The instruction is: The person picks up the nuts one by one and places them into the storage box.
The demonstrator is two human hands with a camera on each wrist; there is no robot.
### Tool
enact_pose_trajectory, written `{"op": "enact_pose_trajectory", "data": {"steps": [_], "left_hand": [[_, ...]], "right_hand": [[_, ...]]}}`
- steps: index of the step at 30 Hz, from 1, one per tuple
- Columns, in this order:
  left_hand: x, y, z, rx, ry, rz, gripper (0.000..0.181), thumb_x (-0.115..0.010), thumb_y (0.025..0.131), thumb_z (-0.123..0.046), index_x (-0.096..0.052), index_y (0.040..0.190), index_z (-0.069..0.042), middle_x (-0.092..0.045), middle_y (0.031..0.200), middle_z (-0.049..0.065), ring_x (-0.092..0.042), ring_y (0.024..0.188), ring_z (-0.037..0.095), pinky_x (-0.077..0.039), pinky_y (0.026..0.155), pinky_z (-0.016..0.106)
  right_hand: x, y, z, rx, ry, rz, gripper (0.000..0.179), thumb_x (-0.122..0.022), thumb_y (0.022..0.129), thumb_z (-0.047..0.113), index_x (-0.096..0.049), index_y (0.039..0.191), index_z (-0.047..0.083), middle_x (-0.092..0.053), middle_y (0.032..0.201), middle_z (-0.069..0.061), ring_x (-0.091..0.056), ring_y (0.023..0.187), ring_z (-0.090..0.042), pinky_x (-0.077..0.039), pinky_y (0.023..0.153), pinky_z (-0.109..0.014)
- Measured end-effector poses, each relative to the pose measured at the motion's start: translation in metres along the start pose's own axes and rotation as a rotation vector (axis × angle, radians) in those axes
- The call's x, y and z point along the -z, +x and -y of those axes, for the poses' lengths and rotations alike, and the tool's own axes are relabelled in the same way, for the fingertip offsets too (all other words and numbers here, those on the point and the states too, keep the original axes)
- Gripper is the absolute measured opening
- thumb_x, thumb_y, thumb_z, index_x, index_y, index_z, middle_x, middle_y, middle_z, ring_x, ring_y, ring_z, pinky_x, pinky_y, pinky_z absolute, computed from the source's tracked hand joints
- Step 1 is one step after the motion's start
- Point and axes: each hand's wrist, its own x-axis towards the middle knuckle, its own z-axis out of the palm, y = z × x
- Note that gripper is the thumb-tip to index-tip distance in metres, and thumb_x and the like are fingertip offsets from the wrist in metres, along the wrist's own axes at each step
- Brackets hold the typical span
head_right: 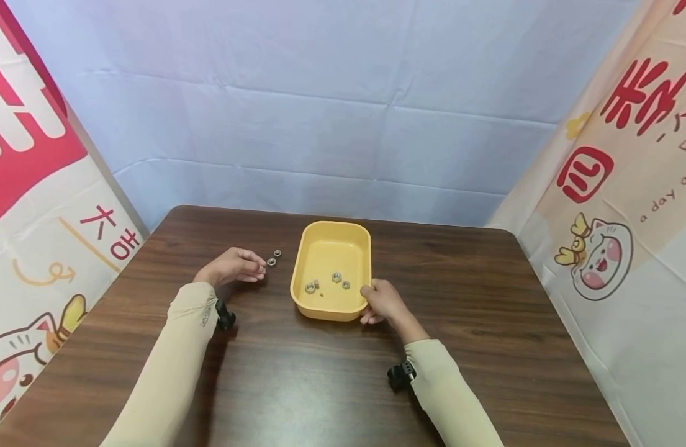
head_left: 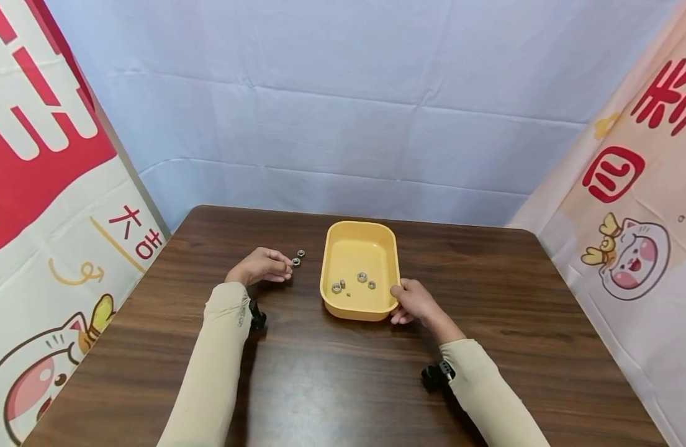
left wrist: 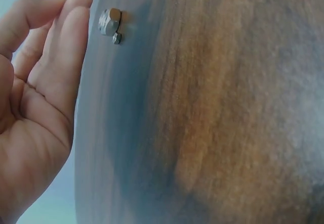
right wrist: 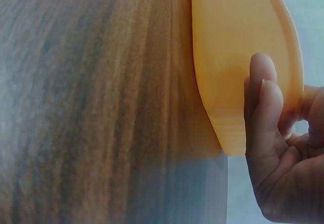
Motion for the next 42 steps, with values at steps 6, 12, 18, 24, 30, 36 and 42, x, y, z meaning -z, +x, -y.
{"op": "enact_pose_trajectory", "data": {"steps": [6, 12, 18, 24, 30, 36, 42], "left_hand": [[-0.005, 0.002, -0.002, 0.008, -0.028, 0.012, 0.031, -0.060, 0.087, 0.004, -0.057, 0.115, 0.015, -0.065, 0.101, 0.023, -0.066, 0.085, 0.026, -0.052, 0.079, 0.040], [-0.012, 0.002, -0.004, 0.007, -0.038, 0.006, 0.032, -0.061, 0.085, 0.005, -0.057, 0.115, 0.015, -0.066, 0.097, 0.020, -0.067, 0.082, 0.025, -0.052, 0.077, 0.039], [-0.024, 0.003, -0.013, -0.009, -0.003, 0.017, 0.035, -0.061, 0.086, 0.002, -0.055, 0.117, 0.016, -0.064, 0.101, 0.024, -0.067, 0.082, 0.025, -0.052, 0.076, 0.039], [-0.034, 0.003, -0.024, 0.009, -0.011, -0.026, 0.034, -0.065, 0.084, 0.000, -0.058, 0.114, 0.015, -0.067, 0.093, 0.019, -0.067, 0.077, 0.024, -0.054, 0.071, 0.036], [-0.042, 0.004, -0.033, -0.016, -0.003, -0.029, 0.033, -0.069, 0.082, -0.002, -0.060, 0.109, 0.014, -0.066, 0.096, 0.023, -0.067, 0.077, 0.026, -0.054, 0.072, 0.039], [-0.053, 0.008, -0.040, -0.046, 0.004, -0.020, 0.028, -0.070, 0.080, -0.001, -0.063, 0.105, 0.012, -0.068, 0.092, 0.019, -0.067, 0.077, 0.026, -0.049, 0.080, 0.048], [-0.063, 0.011, -0.046, -0.051, 0.018, -0.019, 0.031, -0.073, 0.078, -0.001, -0.064, 0.105, 0.012, -0.068, 0.086, 0.017, -0.067, 0.076, 0.027, -0.053, 0.074, 0.042]], "right_hand": [[0.001, 0.000, -0.001, -0.001, -0.010, 0.000, 0.025, -0.038, 0.092, 0.010, -0.052, 0.105, -0.008, -0.058, 0.062, -0.015, -0.062, 0.048, -0.023, -0.050, 0.042, -0.030], [0.002, 0.000, -0.002, 0.005, -0.017, 0.000, 0.025, -0.038, 0.092, 0.010, -0.052, 0.104, -0.007, -0.058, 0.063, -0.016, -0.062, 0.049, -0.024, -0.050, 0.043, -0.030], [0.002, 0.001, -0.004, -0.008, -0.006, 0.002, 0.024, -0.039, 0.092, 0.010, -0.051, 0.101, -0.008, -0.058, 0.062, -0.015, -0.062, 0.048, -0.022, -0.049, 0.041, -0.029], [0.001, 0.001, -0.003, -0.003, -0.004, 0.003, 0.023, -0.039, 0.091, 0.010, -0.051, 0.100, -0.007, -0.058, 0.062, -0.015, -0.061, 0.047, -0.022, -0.049, 0.041, -0.028], [0.001, 0.002, -0.002, 0.004, -0.012, -0.003, 0.023, -0.039, 0.091, 0.010, -0.051, 0.099, -0.007, -0.058, 0.062, -0.015, -0.061, 0.047, -0.022, -0.049, 0.041, -0.029], [0.002, 0.003, -0.003, 0.005, -0.013, -0.002, 0.024, -0.039, 0.090, 0.010, -0.052, 0.099, -0.007, -0.058, 0.062, -0.015, -0.061, 0.047, -0.022, -0.049, 0.041, -0.029], [0.001, 0.002, -0.004, 0.004, -0.009, -0.002, 0.023, -0.039, 0.090, 0.010, -0.052, 0.099, -0.007, -0.058, 0.061, -0.015, -0.061, 0.047, -0.022, -0.049, 0.041, -0.029]]}}
